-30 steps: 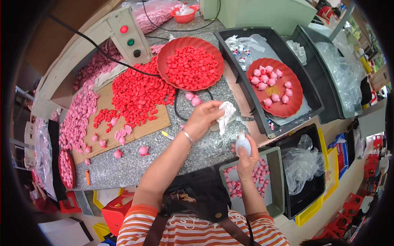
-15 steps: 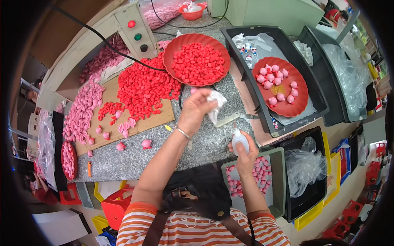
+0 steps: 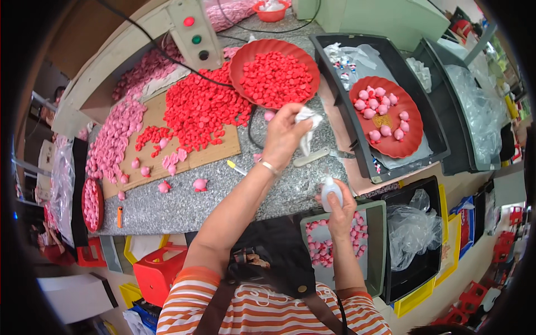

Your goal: The person assembles small toy figures by gluing pieces together using a glue bottle, heats them with a lighter, and walks over to a coworker while holding the figures.

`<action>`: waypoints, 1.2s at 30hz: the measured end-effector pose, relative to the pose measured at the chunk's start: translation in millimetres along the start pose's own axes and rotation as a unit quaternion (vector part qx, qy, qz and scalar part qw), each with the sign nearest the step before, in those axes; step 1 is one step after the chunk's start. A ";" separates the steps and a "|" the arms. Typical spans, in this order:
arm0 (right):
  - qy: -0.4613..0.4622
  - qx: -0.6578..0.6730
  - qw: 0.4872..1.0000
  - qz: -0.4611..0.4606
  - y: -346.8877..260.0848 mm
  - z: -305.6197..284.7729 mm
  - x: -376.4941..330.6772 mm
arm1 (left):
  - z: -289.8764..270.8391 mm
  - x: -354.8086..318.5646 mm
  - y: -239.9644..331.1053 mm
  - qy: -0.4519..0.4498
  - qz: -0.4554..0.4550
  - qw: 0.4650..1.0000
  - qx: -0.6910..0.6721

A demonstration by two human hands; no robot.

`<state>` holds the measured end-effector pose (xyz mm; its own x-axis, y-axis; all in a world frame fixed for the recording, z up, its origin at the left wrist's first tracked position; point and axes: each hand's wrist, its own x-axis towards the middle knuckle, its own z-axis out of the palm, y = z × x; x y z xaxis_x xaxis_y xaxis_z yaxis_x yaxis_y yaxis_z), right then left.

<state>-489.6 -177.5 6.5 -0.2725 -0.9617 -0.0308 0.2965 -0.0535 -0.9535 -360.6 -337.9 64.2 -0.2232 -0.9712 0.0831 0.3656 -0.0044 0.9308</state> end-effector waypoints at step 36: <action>-0.249 -0.086 0.964 0.026 2.3 201.3 -28.2 | -237.1 -199.7 65.8 0.089 0.024 0.994 -0.060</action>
<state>-296.9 -204.7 65.5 0.2251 -0.9739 0.0279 0.1301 0.0017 -0.9915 -77.8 -200.7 24.4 -0.0447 -0.9977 0.0518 0.4787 0.0241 0.8776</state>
